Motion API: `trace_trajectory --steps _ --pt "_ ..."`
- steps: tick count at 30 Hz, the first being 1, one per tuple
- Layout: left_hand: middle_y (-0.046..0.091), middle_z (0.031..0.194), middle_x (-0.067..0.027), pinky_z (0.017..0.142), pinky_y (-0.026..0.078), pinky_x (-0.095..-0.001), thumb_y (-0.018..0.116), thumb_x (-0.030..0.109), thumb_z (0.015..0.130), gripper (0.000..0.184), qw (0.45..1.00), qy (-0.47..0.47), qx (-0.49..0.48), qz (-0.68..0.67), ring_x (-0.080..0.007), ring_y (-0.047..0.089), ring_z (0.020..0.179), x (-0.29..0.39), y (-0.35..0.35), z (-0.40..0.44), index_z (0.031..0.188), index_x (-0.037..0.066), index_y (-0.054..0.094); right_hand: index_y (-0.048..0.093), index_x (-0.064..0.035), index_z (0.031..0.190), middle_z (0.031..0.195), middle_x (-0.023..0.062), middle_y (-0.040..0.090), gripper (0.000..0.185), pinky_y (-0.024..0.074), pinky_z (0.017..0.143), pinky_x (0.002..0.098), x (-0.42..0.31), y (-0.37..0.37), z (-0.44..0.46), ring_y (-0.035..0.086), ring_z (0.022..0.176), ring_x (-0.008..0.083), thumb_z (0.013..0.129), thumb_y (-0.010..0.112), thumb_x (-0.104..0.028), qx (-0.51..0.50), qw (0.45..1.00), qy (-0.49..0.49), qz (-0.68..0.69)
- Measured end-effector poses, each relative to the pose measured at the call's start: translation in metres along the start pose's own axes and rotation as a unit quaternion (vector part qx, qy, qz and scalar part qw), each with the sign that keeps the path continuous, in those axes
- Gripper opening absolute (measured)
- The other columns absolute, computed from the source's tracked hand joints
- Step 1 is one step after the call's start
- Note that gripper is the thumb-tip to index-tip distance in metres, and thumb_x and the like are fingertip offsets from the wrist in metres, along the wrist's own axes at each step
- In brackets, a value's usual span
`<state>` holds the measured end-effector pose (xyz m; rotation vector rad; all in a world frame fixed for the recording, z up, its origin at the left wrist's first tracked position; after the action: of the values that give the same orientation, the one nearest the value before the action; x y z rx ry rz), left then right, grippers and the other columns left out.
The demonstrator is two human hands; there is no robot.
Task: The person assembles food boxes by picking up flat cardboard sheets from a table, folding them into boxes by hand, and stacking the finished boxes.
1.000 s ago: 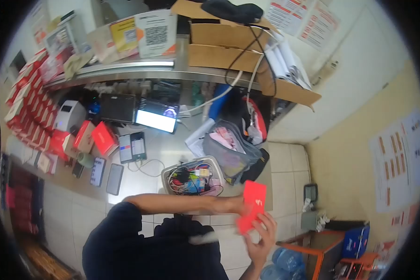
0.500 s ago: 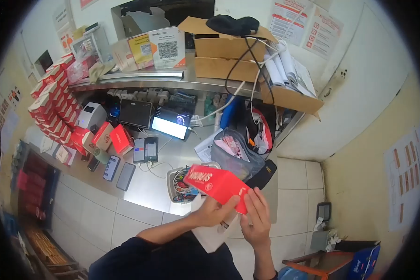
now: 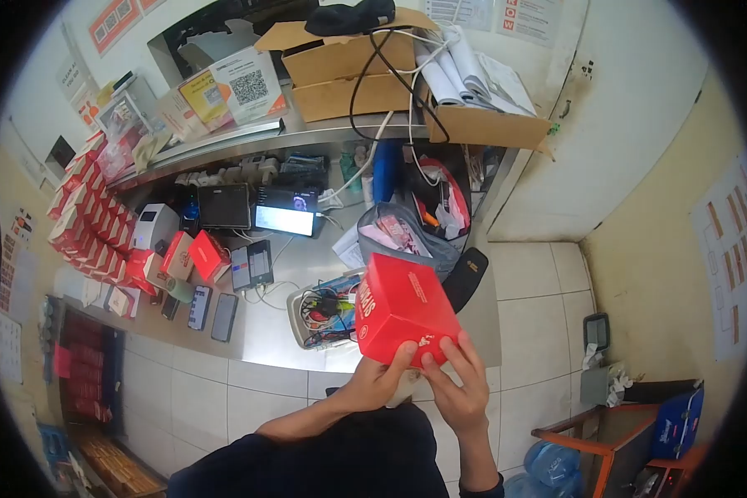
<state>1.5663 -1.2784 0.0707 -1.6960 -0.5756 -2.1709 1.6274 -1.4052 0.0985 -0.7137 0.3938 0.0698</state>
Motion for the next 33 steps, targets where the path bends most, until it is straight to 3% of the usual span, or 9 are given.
trace_trajectory --steps 5,8,11,13,17,23,27,31,33 --pt "0.064 0.109 -0.0066 0.082 0.05 -0.0282 0.047 0.019 0.106 0.027 0.988 -0.075 -0.131 -0.045 -0.0131 0.06 0.097 -0.023 0.033 0.008 0.121 -0.001 0.058 0.069 -0.0065 0.12 0.146 0.0162 0.046 0.044 0.0443 0.107 0.0468 0.031 -0.008 -0.048 0.045 0.136 0.0366 0.079 0.082 -0.011 0.156 0.953 0.142 0.216" --pt "0.063 0.113 -0.0061 0.086 0.051 -0.029 0.047 0.024 0.107 0.029 0.98 -0.115 -0.061 -0.148 -0.013 0.061 0.102 -0.071 0.059 0.02 0.121 0.001 0.057 0.06 -0.0029 0.132 0.149 0.0184 0.039 0.06 0.0418 0.109 0.0476 0.057 0.007 -0.101 0.044 0.136 0.0358 0.08 0.083 -0.022 0.321 0.766 0.231 0.507" --pt "0.063 0.116 -0.0067 0.093 0.054 -0.0318 0.045 0.028 0.107 0.031 0.935 -0.205 0.021 -0.29 -0.016 0.064 0.106 -0.102 0.083 0.031 0.123 0.003 0.055 0.051 0.0027 0.138 0.143 0.0217 0.044 0.072 0.041 0.108 0.0469 0.082 0.025 -0.187 0.047 0.131 0.0379 0.081 0.081 -0.031 0.388 0.68 0.465 0.412" --pt "0.063 0.116 -0.0071 0.094 0.055 -0.0333 0.044 0.03 0.107 0.033 0.905 -0.226 0.072 -0.354 -0.0176 0.065 0.107 -0.116 0.098 0.025 0.123 0.003 0.055 0.057 0.0043 0.128 0.136 0.0194 0.052 0.058 0.0456 0.1 0.0472 0.043 0.012 -0.16 0.054 0.123 0.0359 0.085 0.078 -0.027 0.102 0.963 0.247 -0.031" --pt "0.063 0.119 -0.0078 0.1 0.053 -0.0364 0.043 0.032 0.107 0.035 0.888 -0.243 0.088 -0.381 -0.0206 0.065 0.111 -0.129 0.11 0.019 0.123 0.002 0.053 0.064 0.0048 0.121 0.126 0.0183 0.06 0.055 0.0472 0.097 0.0416 0.086 0.006 -0.225 0.059 0.114 0.0327 0.08 0.081 -0.028 0.184 0.876 0.441 -0.073" --pt "0.059 0.125 -0.0085 0.099 0.053 -0.0333 0.047 0.037 0.106 0.039 0.845 -0.256 0.175 -0.435 -0.0211 0.061 0.118 -0.151 0.088 0.02 0.127 0.005 0.052 0.064 0.0017 0.126 0.128 0.0154 0.061 0.071 0.0472 0.097 0.0403 0.081 0.001 -0.159 0.058 0.119 0.0319 0.069 0.085 -0.035 0.058 0.95 0.295 0.087" --pt "0.06 0.126 -0.0073 0.105 0.047 -0.0348 0.05 0.038 0.104 0.037 0.808 -0.293 0.195 -0.474 -0.0186 0.059 0.12 -0.172 0.081 0.017 0.125 0.007 0.053 0.064 0.0004 0.127 0.128 0.0152 0.062 0.055 0.0477 0.097 0.0391 0.089 0.021 -0.146 0.059 0.116 0.0309 0.076 0.08 -0.01 -0.019 0.951 0.298 0.077" --pt "0.065 0.112 -0.0059 0.089 0.049 -0.0298 0.049 0.037 0.105 0.033 0.776 -0.259 0.261 -0.513 -0.0143 0.063 0.104 -0.163 0.052 0.016 0.116 0.008 0.058 0.068 0.0003 0.119 0.111 0.0153 0.065 0.033 0.0498 0.087 0.0373 0.106 0.022 -0.143 0.062 0.1 0.0299 0.085 0.069 0.002 0.03 0.964 0.264 -0.023" --pt "0.064 0.104 -0.0084 0.093 0.049 -0.03 0.054 0.028 0.102 0.024 0.728 -0.286 -0.052 -0.62 -0.0177 0.06 0.104 -0.176 0.067 -0.003 0.104 0.005 0.063 0.07 0.0005 0.108 0.095 0.0146 0.067 0.02 0.0509 0.076 0.0365 0.121 0.014 -0.132 0.065 0.084 0.028 0.089 0.063 0.004 0.08 0.952 0.292 -0.052"
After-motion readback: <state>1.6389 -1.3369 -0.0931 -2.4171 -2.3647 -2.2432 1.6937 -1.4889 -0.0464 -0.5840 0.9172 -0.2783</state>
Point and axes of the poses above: each hand's wrist, its own z-axis towards the middle knuckle, its own y-axis out of the palm, x = y × z, the point moved 7 cm from there along z, towards the middle knuckle
